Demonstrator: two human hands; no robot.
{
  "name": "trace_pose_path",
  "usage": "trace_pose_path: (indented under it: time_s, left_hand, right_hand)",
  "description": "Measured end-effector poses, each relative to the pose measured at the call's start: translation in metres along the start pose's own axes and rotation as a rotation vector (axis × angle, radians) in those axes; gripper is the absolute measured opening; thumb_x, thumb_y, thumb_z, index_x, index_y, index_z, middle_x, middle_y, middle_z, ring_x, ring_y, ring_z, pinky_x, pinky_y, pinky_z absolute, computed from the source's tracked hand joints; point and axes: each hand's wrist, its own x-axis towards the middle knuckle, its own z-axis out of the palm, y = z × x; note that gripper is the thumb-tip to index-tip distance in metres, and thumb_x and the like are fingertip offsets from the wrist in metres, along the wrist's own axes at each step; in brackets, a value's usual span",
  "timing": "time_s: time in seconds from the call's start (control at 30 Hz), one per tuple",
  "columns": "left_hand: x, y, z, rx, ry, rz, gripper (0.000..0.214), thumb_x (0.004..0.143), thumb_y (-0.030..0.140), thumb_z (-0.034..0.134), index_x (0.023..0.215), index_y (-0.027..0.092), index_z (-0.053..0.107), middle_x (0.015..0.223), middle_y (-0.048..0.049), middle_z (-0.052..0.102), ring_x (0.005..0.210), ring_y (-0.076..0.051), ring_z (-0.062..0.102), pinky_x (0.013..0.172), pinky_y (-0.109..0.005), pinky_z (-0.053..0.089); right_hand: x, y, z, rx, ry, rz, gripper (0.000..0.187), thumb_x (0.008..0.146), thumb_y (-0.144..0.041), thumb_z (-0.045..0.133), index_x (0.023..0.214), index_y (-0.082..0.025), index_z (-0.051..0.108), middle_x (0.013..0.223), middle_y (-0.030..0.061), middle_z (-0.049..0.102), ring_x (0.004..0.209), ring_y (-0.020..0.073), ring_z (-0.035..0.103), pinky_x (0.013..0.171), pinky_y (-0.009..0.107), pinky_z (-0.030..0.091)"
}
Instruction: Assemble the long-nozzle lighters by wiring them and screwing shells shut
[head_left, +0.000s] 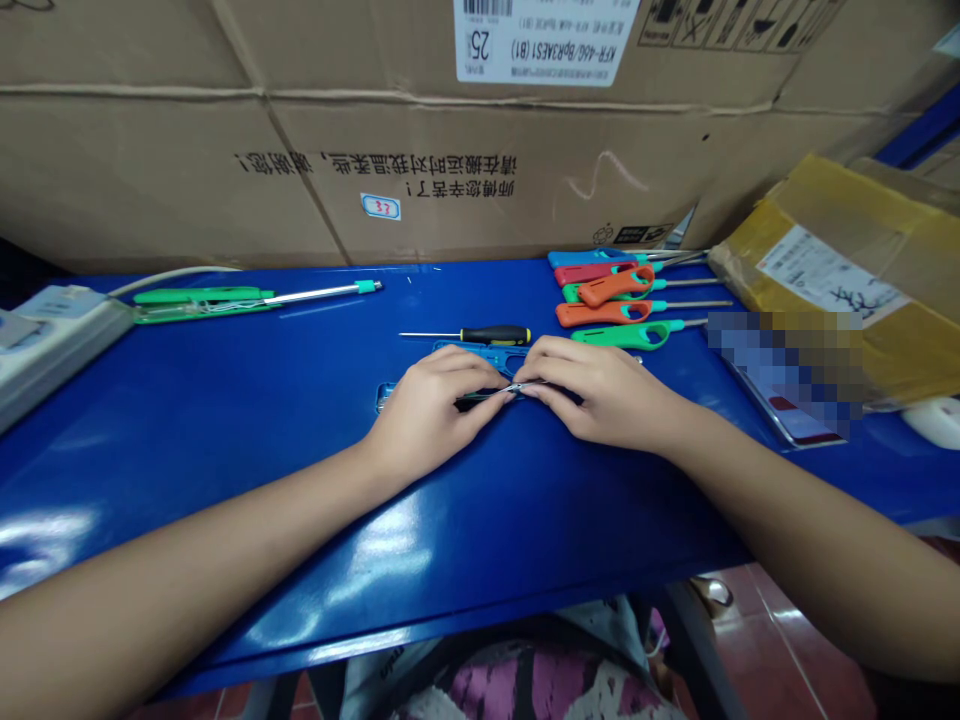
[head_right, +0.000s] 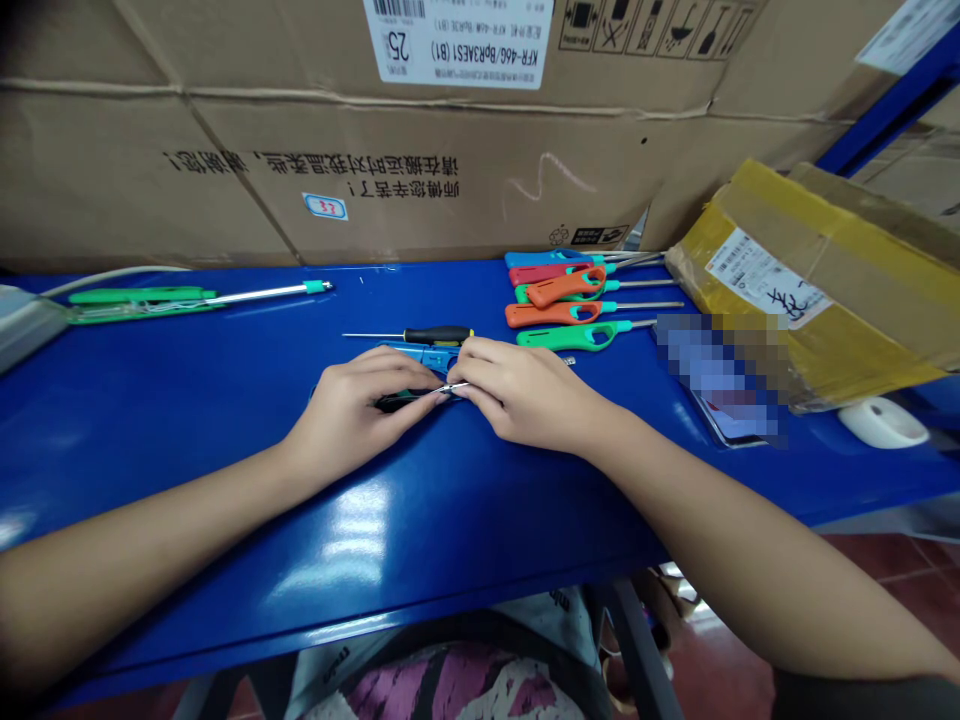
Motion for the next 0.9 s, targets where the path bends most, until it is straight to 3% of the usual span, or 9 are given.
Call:
trace_pose_path:
  time_s: [0.57,0.77,0.9]
  left_hand:
    - [0.000,0.000,-0.002,-0.007,-0.002,0.000,0.008,0.090,0.024,0.072,0.090,0.018,0.078,0.090,-0.0043,0.078,0.083,-0.018,0.069,0.082,-0.032,0.055]
    - [0.001,0.000,-0.002,0.015,-0.010,-0.002,0.011,0.092,0.024,0.069,0.091,0.020,0.079,0.094,-0.0054,0.078,0.087,-0.019,0.068,0.082,-0.035,0.055]
    - [0.001,-0.001,-0.001,0.027,-0.025,0.003,0.011,0.092,0.023,0.069,0.091,0.019,0.079,0.096,-0.0061,0.077,0.089,-0.020,0.068,0.083,-0.036,0.055]
  right_hand:
    - [0.000,0.001,0.006,0.052,0.008,-0.020,0.019,0.101,-0.022,0.050,0.105,-0.017,0.068,0.103,0.0090,0.068,0.092,0.0201,0.066,0.081,0.032,0.052]
    - [0.000,0.003,0.009,0.083,0.061,-0.020,0.022,0.099,-0.020,0.052,0.120,-0.018,0.061,0.109,0.0102,0.070,0.100,0.0226,0.067,0.085,0.034,0.053]
    - [0.001,0.003,0.011,0.099,0.049,0.002,0.021,0.099,-0.020,0.053,0.120,-0.019,0.059,0.106,0.0085,0.070,0.097,0.0214,0.066,0.083,0.032,0.052]
